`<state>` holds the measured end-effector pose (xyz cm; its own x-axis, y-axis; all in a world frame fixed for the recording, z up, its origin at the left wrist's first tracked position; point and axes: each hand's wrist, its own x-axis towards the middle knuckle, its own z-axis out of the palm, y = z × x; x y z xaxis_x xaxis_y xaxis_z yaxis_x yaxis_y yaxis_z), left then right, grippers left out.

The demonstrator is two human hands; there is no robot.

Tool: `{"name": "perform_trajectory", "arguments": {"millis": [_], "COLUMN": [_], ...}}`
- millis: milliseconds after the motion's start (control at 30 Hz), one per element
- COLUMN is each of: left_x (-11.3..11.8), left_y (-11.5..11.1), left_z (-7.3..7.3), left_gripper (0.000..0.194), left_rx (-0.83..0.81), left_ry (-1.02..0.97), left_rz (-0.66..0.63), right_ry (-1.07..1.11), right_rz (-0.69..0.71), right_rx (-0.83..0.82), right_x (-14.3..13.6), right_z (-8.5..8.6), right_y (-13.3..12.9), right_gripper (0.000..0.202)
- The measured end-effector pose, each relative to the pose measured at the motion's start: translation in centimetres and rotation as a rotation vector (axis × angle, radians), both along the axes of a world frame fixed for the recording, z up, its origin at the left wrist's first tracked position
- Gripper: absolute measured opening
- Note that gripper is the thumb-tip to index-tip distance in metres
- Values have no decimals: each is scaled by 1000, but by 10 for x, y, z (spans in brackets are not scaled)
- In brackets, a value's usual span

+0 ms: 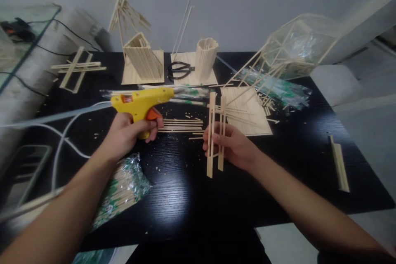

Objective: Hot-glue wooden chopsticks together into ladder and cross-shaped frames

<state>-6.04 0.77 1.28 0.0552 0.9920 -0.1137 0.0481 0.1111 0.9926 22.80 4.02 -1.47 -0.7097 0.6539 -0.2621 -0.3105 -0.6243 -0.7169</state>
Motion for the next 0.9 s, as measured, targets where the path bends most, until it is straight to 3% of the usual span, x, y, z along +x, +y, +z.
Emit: {"name": "perform_trajectory", "arguments": {"millis": [167, 333, 533, 767, 900], "left_x": [-2, 6, 10, 10, 12], "left_y": [0, -3, -4, -3, -4], "left_z": [-3, 1, 3, 3, 4], "left_gripper": [26, 48, 49, 44, 42], "left_rx": [-74, -105, -245, -261, -250], "left_ry": [18, 14, -226, -284, -304], "left_rz": [-99, -189, -224, -255, -259], "right_ry": [-15, -52, -84, -76, -69], "right_rz": [-132, -201, -251, -120, -123], "right_rx": [47, -7, -89, -125, -164], "right_x": [4, 5, 3, 3, 3], "right_z": [4, 1, -7, -9, -10], "right_y": [5, 9, 14, 15, 14], "right_gripper": [29, 35, 34, 28, 28]}}
